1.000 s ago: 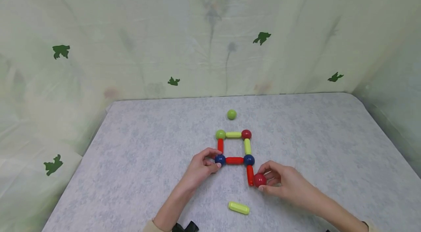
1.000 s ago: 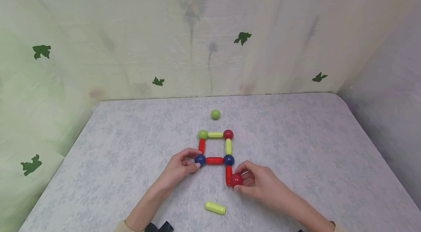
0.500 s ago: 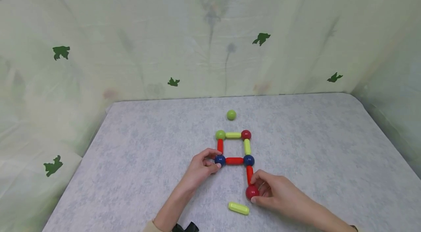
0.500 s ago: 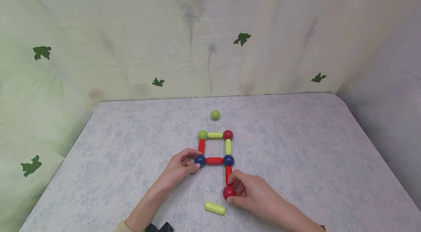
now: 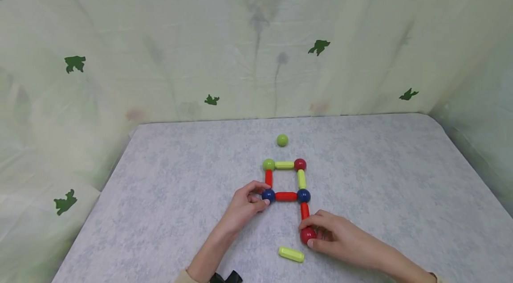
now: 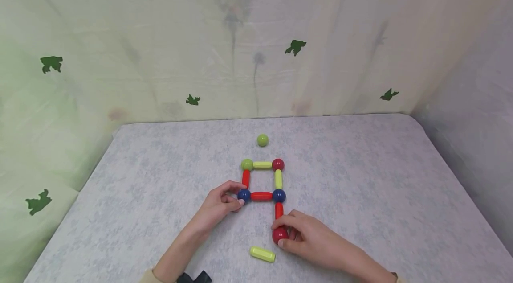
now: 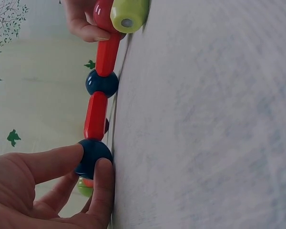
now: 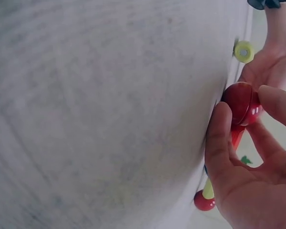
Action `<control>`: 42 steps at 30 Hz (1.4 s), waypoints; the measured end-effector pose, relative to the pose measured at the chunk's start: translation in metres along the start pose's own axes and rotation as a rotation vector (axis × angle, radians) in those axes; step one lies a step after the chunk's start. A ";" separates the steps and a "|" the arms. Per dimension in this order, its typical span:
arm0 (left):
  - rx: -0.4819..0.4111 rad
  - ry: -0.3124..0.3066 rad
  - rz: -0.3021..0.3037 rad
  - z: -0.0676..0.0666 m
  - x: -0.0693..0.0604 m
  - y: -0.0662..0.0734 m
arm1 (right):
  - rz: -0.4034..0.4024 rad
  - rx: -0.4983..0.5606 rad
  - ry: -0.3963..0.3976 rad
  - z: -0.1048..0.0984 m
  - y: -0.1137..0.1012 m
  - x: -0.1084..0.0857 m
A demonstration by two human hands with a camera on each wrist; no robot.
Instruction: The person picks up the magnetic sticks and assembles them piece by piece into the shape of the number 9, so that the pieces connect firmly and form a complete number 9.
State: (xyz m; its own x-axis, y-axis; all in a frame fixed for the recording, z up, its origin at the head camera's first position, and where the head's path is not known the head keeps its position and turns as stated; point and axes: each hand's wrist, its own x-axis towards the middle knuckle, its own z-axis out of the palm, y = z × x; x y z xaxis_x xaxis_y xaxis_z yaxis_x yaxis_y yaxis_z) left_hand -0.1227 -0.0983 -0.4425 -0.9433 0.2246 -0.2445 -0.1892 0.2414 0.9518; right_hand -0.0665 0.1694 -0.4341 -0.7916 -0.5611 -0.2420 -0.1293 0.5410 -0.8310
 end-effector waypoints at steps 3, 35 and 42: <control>0.002 0.002 0.003 0.001 0.000 0.000 | -0.004 0.031 -0.009 0.000 0.002 0.000; 0.555 -0.340 0.113 0.031 -0.056 0.000 | -0.029 0.064 -0.029 -0.001 0.007 -0.003; 0.581 -0.304 0.137 0.031 -0.054 -0.001 | -0.012 0.087 -0.036 -0.002 0.007 -0.003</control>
State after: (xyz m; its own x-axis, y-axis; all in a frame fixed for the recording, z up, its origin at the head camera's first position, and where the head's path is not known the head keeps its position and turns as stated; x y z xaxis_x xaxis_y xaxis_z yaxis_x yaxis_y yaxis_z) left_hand -0.0630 -0.0813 -0.4355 -0.8133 0.5249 -0.2510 0.1847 0.6420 0.7442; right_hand -0.0662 0.1757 -0.4383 -0.7681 -0.5901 -0.2486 -0.0851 0.4789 -0.8737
